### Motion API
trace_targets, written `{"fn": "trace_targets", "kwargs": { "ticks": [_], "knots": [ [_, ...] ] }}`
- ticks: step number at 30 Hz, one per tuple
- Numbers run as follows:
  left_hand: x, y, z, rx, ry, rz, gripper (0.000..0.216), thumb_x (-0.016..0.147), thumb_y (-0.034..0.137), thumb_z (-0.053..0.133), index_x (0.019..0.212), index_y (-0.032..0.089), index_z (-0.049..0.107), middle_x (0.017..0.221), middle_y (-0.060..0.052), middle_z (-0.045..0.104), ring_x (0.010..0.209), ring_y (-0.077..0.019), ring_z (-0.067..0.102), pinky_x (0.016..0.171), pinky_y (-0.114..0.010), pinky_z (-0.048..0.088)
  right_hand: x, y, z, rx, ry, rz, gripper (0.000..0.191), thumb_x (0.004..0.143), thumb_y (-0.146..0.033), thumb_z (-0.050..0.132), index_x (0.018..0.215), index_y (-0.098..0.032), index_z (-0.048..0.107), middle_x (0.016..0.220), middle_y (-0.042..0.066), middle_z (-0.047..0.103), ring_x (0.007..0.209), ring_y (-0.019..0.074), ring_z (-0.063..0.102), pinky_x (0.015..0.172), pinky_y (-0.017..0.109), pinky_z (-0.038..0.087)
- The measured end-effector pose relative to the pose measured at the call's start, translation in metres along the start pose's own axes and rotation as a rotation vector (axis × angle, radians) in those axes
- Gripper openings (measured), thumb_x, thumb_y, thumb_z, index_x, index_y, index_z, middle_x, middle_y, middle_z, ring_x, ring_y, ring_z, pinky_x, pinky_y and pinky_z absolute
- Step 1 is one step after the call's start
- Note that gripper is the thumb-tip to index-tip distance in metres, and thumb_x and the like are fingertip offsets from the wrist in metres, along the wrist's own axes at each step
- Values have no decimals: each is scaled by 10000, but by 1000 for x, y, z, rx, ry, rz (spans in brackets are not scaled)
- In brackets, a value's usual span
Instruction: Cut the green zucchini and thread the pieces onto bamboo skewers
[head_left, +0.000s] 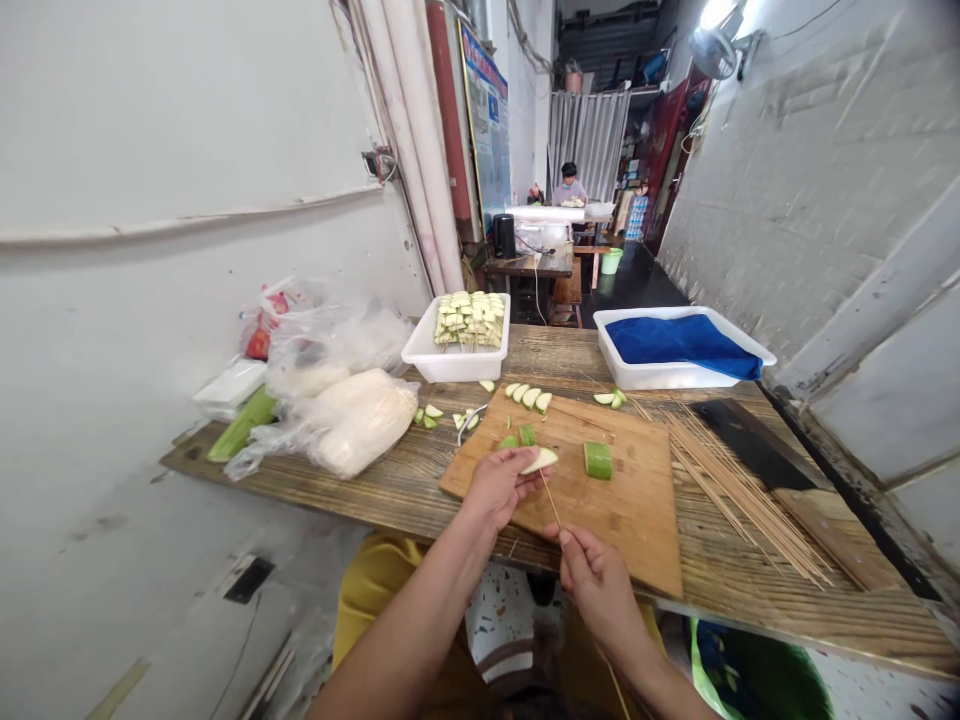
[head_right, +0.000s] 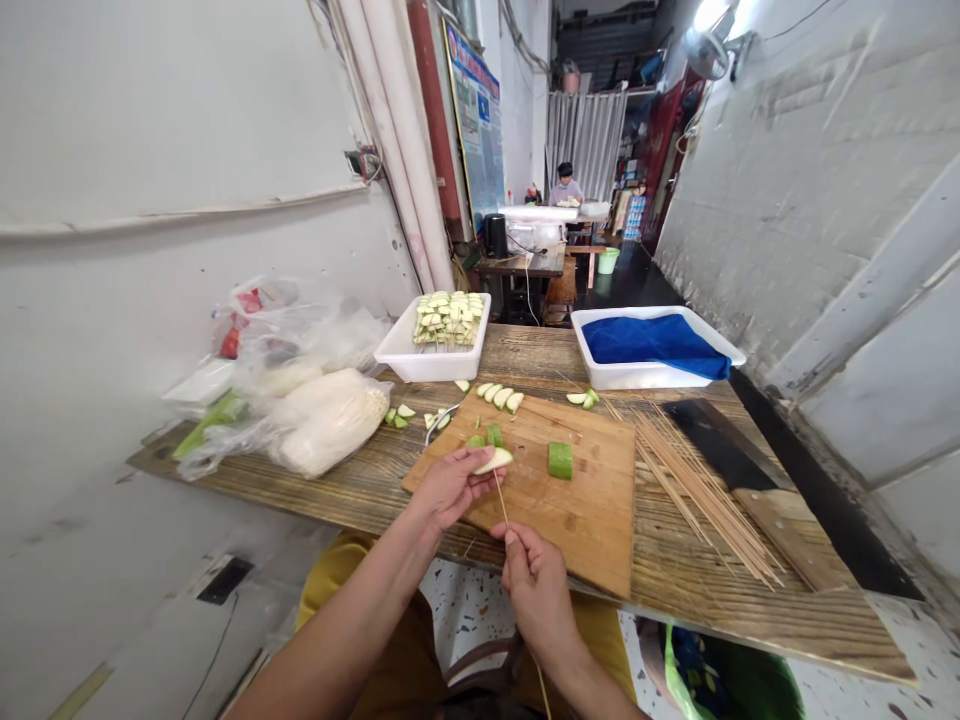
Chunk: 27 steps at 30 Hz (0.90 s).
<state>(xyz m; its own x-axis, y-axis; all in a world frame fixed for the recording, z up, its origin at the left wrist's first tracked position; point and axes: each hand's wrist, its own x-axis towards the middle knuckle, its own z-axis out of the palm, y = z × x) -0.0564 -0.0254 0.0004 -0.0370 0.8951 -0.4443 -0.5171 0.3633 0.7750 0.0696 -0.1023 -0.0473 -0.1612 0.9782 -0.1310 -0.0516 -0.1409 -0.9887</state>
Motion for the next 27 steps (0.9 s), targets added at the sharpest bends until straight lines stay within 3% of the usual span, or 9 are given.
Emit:
{"fn": "trace_targets", "kwargs": {
  "ticks": [7,15,21,24,27],
  "knots": [
    [0,-2,-3,12,-39,-23,76,703,126,666,747,73,633,742,-124,681,590,-141,642,524,-210,521,-1,2,2,21,11,6,448,801,-554,465,887,-126,566,425,-107,282,382,64,243,389,180,173],
    [0,-5,-7,15,-50,-64,25,732,99,624,751,84,614,756,-120,686,609,-153,654,553,-232,535,-1,5,4,39,21,4,405,818,-527,457,871,-137,553,423,-111,282,370,56,216,365,175,161],
    [-3,-23,-4,41,-112,-153,27,725,77,618,737,66,597,663,-127,669,548,-160,637,479,-222,510,12,7,2,66,47,-19,355,826,-493,458,848,-148,536,412,-120,276,357,49,194,361,170,157],
    [-2,-28,-5,12,-117,-150,49,735,102,618,752,74,581,663,-131,668,546,-162,633,448,-214,496,17,5,-2,36,3,-9,362,841,-489,428,849,-144,539,395,-123,268,345,52,184,363,179,155],
    [-1,-21,-8,-39,-48,-98,38,756,104,597,777,90,570,748,-129,680,620,-163,652,532,-235,530,10,1,-7,-67,-61,-32,375,857,-487,400,834,-140,541,422,-102,303,374,66,248,387,187,191]
  ]
}}
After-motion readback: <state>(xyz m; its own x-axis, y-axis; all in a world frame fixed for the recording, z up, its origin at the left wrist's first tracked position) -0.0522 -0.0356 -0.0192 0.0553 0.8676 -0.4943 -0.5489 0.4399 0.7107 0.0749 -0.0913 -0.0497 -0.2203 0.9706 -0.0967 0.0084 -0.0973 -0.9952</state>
